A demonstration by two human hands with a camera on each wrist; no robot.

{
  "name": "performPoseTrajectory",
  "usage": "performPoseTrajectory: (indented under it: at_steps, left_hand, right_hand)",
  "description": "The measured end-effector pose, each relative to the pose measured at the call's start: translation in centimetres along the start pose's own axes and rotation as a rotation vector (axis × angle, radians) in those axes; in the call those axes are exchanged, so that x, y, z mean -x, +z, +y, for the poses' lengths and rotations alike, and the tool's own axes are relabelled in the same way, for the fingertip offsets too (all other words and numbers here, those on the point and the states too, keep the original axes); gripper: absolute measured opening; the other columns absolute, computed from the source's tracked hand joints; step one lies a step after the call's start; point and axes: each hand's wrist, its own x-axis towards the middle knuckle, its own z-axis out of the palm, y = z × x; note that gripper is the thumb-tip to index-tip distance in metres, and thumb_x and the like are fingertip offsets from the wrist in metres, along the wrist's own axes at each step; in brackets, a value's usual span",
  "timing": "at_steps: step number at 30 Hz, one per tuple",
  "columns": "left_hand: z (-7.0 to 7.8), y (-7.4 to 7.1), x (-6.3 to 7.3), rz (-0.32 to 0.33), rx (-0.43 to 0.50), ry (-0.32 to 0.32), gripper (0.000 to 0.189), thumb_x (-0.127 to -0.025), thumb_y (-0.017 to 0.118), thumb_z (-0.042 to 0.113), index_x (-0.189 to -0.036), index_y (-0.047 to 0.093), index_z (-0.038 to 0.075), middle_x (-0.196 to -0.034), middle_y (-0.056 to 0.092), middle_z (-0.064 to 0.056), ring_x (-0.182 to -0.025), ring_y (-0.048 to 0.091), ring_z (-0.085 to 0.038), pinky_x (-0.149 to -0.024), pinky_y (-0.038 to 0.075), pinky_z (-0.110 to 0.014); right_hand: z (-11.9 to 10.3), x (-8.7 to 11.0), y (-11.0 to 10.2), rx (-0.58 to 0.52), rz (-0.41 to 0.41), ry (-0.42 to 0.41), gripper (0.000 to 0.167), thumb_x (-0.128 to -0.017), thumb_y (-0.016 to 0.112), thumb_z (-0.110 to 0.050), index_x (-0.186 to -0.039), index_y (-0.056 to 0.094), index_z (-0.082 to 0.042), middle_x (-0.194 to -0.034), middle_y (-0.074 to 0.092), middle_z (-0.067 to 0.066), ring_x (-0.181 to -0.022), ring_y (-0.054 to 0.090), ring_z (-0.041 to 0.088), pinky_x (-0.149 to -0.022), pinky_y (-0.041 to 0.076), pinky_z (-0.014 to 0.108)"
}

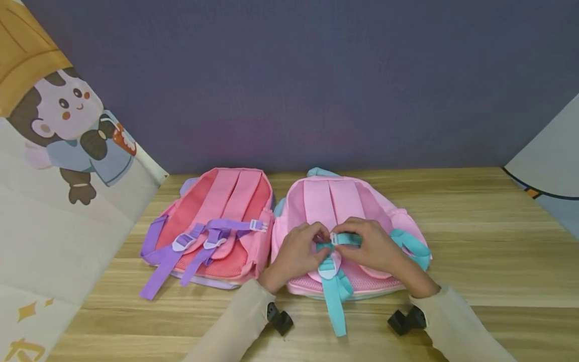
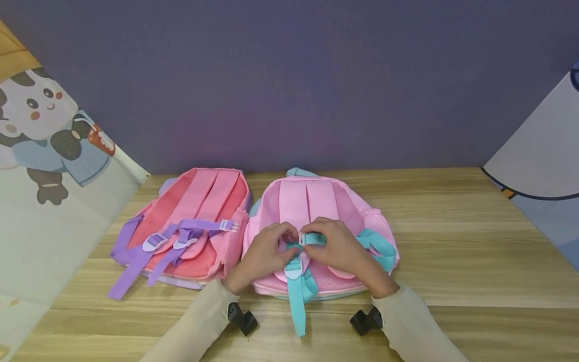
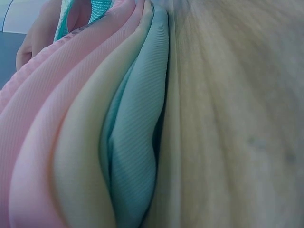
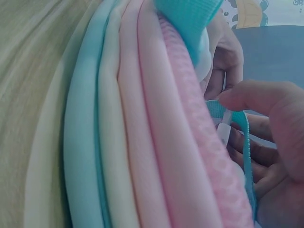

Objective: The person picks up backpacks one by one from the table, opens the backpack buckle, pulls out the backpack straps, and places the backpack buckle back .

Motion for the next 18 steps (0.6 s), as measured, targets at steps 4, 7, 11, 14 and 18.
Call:
performPoseTrajectory:
  at_steps: [4,7,11,14,18]
  left_hand:
    - [0.06,-0.02,0.05,-0.004,0.016,-0.007,0.018,-0.08,0.072,0.013,-0.095,0.062,0.013,-0.087,0.066,0.002,-0.085,0.059,-0.014,-0.079,0.045,-0.029]
    - [0.11,-0.06,0.1,-0.01,0.02,-0.012,0.017,-0.08,0.072,0.013,-0.094,0.062,0.013,-0.087,0.066,0.001,-0.085,0.058,-0.014,-0.079,0.045,-0.029]
    - [0.1,-0.1,0.14,-0.009,0.013,-0.009,0.016,-0.08,0.071,0.013,-0.093,0.062,0.013,-0.086,0.065,0.001,-0.084,0.058,-0.014,-0.079,0.045,-0.029]
    - [0.07,-0.12,0.15,-0.008,0.016,-0.009,0.015,-0.08,0.071,0.012,-0.093,0.062,0.013,-0.086,0.065,0.001,-0.084,0.057,-0.014,-0.078,0.045,-0.028]
    - [0.03,-0.02,0.14,-0.007,0.016,-0.01,0.015,-0.08,0.071,0.012,-0.092,0.062,0.014,-0.086,0.065,0.002,-0.084,0.057,-0.013,-0.078,0.044,-0.027]
  right_hand:
    - [-0.04,0.24,-0.27,0.016,0.009,0.01,0.026,-0.076,0.077,-0.009,-0.101,0.071,-0.009,-0.09,0.067,-0.005,-0.078,0.057,0.005,-0.073,0.051,0.025]
    - [-0.13,0.4,-0.54,0.017,0.016,0.016,0.027,-0.076,0.076,-0.007,-0.103,0.071,-0.007,-0.092,0.068,-0.004,-0.081,0.06,0.008,-0.075,0.053,0.028]
    - [-0.14,0.47,-0.73,0.013,0.029,-0.007,0.028,-0.075,0.076,-0.003,-0.103,0.07,-0.004,-0.092,0.069,-0.001,-0.083,0.063,0.01,-0.076,0.054,0.03]
    - [-0.02,0.52,-0.78,0.02,0.039,-0.036,0.029,-0.074,0.076,-0.002,-0.102,0.07,-0.004,-0.092,0.069,0.0,-0.082,0.062,0.009,-0.075,0.054,0.03]
    - [0.11,0.66,-0.82,0.023,0.051,-0.047,0.029,-0.075,0.076,-0.002,-0.103,0.07,-0.004,-0.092,0.068,-0.002,-0.08,0.059,0.006,-0.074,0.053,0.028]
